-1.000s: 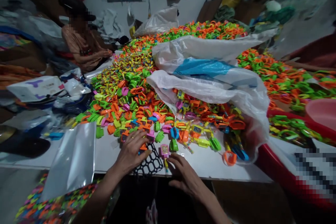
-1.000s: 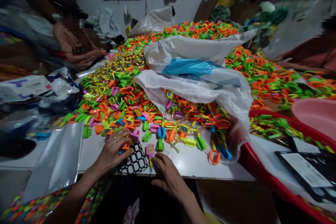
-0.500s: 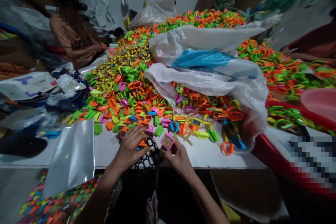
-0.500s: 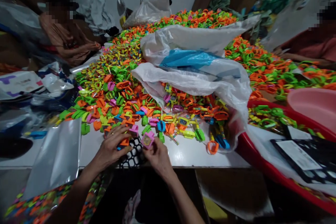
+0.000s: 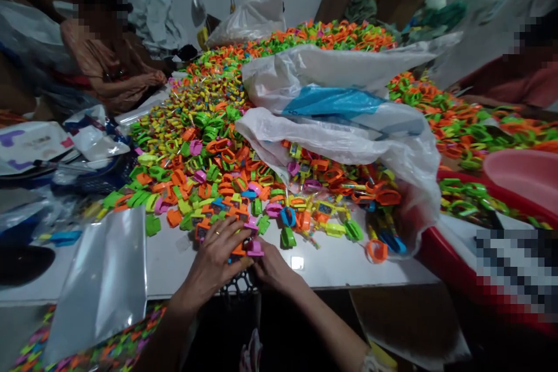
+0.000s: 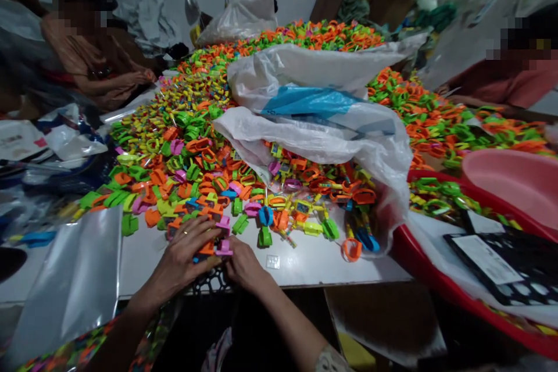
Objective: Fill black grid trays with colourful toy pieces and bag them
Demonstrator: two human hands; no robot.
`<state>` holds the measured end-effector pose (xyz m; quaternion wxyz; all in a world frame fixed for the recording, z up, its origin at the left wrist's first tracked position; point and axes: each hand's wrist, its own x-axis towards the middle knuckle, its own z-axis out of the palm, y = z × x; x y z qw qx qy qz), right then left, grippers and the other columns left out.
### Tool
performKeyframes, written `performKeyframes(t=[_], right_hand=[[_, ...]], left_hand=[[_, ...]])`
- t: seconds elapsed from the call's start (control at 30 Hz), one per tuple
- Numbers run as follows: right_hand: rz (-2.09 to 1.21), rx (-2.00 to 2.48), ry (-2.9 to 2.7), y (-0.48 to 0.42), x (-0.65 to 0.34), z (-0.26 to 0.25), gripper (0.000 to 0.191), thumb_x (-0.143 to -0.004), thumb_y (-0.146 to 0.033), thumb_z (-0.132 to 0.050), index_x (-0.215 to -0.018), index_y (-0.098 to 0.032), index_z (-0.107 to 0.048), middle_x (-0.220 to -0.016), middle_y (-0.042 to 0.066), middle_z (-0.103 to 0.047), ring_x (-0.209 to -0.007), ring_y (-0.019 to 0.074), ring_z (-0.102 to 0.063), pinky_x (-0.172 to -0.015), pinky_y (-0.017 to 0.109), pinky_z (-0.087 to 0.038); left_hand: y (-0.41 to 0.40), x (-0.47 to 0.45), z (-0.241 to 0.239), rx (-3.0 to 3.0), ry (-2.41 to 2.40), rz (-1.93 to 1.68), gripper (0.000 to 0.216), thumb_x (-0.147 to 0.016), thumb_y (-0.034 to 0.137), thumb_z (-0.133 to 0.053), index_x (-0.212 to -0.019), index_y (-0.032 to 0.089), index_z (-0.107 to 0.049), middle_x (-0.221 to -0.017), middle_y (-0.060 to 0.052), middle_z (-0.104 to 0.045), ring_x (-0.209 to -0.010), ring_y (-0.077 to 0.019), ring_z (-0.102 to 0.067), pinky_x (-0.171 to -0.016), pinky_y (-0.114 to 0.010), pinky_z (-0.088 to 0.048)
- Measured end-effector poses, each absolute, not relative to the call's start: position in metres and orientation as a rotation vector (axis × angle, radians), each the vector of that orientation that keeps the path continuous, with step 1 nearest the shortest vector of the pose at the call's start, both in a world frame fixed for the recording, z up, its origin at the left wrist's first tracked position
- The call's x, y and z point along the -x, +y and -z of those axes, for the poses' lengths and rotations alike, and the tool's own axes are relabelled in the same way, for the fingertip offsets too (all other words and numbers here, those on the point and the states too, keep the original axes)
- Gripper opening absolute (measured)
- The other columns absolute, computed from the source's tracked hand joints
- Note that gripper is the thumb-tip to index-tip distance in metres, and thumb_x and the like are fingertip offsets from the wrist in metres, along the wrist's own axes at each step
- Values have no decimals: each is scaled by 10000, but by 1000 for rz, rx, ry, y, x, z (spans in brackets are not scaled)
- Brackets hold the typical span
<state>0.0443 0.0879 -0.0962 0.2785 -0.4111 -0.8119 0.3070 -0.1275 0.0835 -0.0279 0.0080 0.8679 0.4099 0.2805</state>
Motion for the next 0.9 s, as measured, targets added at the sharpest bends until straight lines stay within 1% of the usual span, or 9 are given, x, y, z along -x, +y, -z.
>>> performKeyframes(t=[0.13,0.27,0.33,0.4,0.53,0.67,0.7,0.77,0.9], right_hand=[[-741,1164,-2257,92,-27,97,321,-716,-109,-473,-1025,-154,-550,-1006,120,-626,-906,223,-594,-804,338,-498],[-814,1078,-2209,98,-60,74,252,-837,-100,-454,-1040,-197,-567,-937,33,-638,-844,151,-600,-750,245,-486],[-661,1164,-2253,116,-91,54,260,-855,-86,-461,-1057,-200,-579,-927,18,-626,-806,131,-587,-703,215,-467],[-328,1345,-2353,144,-116,37,261,-852,-53,-448,-1015,-174,-613,-980,41,-603,-822,142,-569,-701,229,-449],[-197,1380,-2453,197,-140,20,193,-809,-25,-522,-739,-152,-649,-896,57,-609,-907,192,-548,-788,275,-420],[-125,1446,-2417,197,-150,18,157,-767,-32,-575,-719,-175,-618,-843,78,-620,-809,189,-550,-725,279,-418],[-142,1482,-2333,189,-150,19,129,-772,-58,-572,-738,-178,-606,-823,74,-617,-780,184,-549,-695,274,-415],[-307,1528,-2081,168,-146,25,57,-761,-133,-594,-766,-185,-574,-721,25,-591,-663,155,-534,-603,245,-397],[-778,1503,-1619,132,-114,43,197,-671,-283,-687,-731,-194,-522,-562,-67,-478,-491,97,-428,-472,199,-320]], left_hand=[[88,128,25,-2820,1401,-795,301,-853,333,-559,-1144,271,-607,-1185,-95,-596,-1173,-293,-512,-995,-506,-405],[84,135,27,-2815,1401,-801,235,-869,324,-538,-1082,272,-623,-1203,-67,-588,-1176,-261,-507,-1001,-462,-407],[80,137,30,-2814,1372,-815,245,-864,326,-551,-1097,281,-614,-1221,-57,-578,-1192,-260,-494,-1001,-456,-403],[79,138,31,-2829,1370,-839,253,-859,321,-560,-1104,279,-610,-1219,-57,-580,-1195,-265,-490,-1004,-457,-393],[85,133,20,-2895,1415,-824,379,-844,330,-573,-1212,246,-547,-1228,-91,-583,-1181,-273,-504,-1015,-459,-364],[103,124,-2,-2889,1396,-614,626,-768,402,-640,-1331,226,-428,-1427,-132,-416,-1289,-319,-406,-1068,-530,-279],[108,122,-4,-2874,1347,-521,642,-750,408,-654,-1325,233,-428,-1432,-125,-414,-1298,-321,-398,-1079,-551,-249],[116,121,-2,-2825,1244,-372,585,-733,404,-666,-1260,235,-475,-1360,-108,-505,-1278,-306,-431,-1096,-573,-202],[116,126,12,-2734,1248,-351,376,-754,400,-651,-1060,206,-548,-1212,-104,-607,-1251,-286,-466,-1103,-573,-187]])
